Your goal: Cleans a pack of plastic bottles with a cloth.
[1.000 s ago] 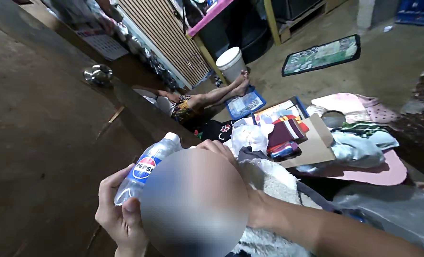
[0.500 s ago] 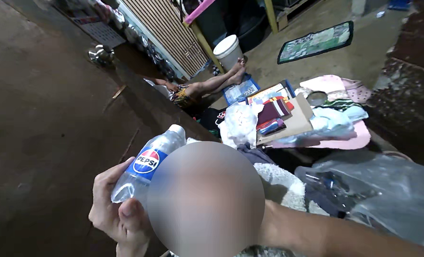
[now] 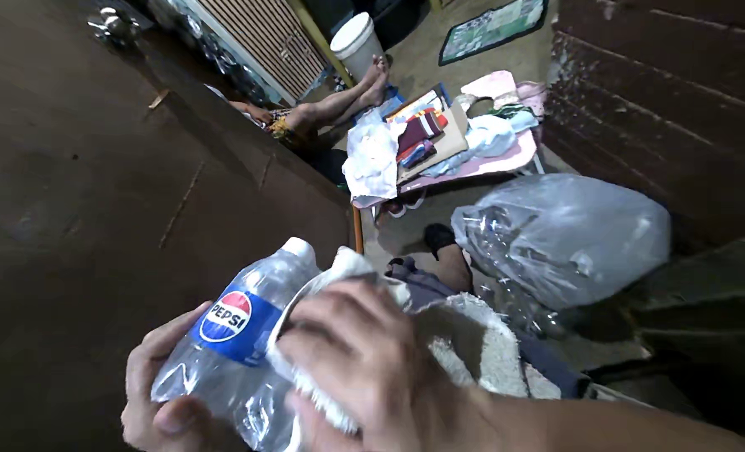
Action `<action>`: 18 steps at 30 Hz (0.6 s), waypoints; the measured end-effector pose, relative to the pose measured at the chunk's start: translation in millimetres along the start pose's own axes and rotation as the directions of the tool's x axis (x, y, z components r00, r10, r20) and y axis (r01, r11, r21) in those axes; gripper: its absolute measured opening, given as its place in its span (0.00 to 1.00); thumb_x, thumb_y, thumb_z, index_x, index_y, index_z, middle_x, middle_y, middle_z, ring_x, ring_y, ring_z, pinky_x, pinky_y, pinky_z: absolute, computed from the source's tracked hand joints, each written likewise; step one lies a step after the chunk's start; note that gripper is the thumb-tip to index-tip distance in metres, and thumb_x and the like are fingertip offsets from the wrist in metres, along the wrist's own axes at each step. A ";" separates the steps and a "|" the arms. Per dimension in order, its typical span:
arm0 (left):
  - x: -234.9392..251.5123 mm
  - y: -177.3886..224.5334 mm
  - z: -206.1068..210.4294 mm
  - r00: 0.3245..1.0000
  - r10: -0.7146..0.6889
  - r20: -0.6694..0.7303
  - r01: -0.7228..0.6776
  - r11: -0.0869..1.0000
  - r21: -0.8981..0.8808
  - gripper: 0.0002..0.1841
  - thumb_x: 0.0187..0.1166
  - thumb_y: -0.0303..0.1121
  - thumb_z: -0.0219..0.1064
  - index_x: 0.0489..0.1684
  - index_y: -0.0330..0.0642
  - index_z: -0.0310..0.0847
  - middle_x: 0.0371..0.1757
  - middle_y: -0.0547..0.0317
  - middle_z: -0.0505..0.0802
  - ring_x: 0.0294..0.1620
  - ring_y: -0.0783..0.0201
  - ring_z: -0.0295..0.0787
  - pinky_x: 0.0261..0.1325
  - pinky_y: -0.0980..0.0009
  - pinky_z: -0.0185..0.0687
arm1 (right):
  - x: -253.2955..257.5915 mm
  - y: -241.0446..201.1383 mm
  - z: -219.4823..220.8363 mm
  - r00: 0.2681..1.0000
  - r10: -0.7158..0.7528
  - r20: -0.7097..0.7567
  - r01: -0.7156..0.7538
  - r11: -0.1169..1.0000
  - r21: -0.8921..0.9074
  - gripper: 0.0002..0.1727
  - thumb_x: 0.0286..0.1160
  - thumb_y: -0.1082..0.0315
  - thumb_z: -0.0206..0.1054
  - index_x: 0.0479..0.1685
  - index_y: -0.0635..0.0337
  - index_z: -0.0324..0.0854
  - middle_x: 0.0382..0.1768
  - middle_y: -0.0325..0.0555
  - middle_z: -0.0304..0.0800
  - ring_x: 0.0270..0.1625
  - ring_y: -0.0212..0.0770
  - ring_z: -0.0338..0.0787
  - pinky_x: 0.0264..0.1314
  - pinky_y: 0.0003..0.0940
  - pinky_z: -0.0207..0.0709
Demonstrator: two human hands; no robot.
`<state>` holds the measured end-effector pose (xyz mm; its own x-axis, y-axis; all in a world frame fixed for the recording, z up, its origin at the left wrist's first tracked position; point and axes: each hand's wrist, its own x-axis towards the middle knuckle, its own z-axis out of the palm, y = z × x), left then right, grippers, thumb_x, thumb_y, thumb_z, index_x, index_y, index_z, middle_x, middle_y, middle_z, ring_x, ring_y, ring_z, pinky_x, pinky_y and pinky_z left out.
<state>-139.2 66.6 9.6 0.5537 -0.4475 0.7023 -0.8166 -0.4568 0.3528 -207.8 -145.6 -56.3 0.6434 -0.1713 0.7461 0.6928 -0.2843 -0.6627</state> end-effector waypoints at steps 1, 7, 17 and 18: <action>-7.3 6.7 1.0 1.000 -0.007 -0.009 0.007 1.000 -0.004 0.34 0.83 0.68 0.51 0.66 0.48 0.81 0.62 0.76 0.91 0.64 0.78 0.85 0.69 0.76 0.80 | -11.0 -16.6 1.5 1.000 -0.027 0.008 0.027 0.999 0.030 0.13 0.77 0.60 0.67 0.50 0.53 0.93 0.58 0.44 0.93 0.68 0.47 0.86 0.71 0.47 0.77; -39.7 33.8 0.0 0.999 0.051 0.017 -0.052 0.995 0.080 0.36 0.87 0.65 0.44 0.65 0.41 0.80 0.61 0.66 0.91 0.64 0.74 0.85 0.68 0.72 0.81 | -46.6 -52.4 -2.8 0.975 -0.189 0.118 0.168 0.971 0.170 0.12 0.75 0.64 0.64 0.45 0.54 0.93 0.54 0.45 0.94 0.65 0.48 0.86 0.71 0.44 0.72; -30.1 51.1 4.8 0.998 0.058 -0.024 -0.054 0.985 0.164 0.35 0.85 0.66 0.46 0.63 0.41 0.79 0.59 0.66 0.90 0.62 0.73 0.85 0.67 0.71 0.81 | -9.1 9.6 -17.9 0.991 0.132 -0.007 -0.128 0.973 0.194 0.11 0.71 0.65 0.68 0.42 0.60 0.92 0.47 0.41 0.92 0.55 0.35 0.88 0.57 0.33 0.84; -25.1 45.8 4.2 0.997 0.072 -0.030 -0.067 0.984 0.164 0.36 0.85 0.66 0.46 0.63 0.42 0.80 0.59 0.66 0.90 0.63 0.73 0.85 0.67 0.71 0.80 | -3.4 11.5 -16.3 0.989 0.149 -0.013 -0.145 0.976 0.162 0.11 0.72 0.64 0.67 0.43 0.59 0.91 0.47 0.41 0.91 0.55 0.35 0.88 0.56 0.33 0.84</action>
<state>-189.8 53.7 5.6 0.4879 -0.4561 0.7443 -0.8139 -0.5457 0.1992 -207.3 -163.7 -65.4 0.7352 -0.2236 0.6399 0.6357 -0.1001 -0.7654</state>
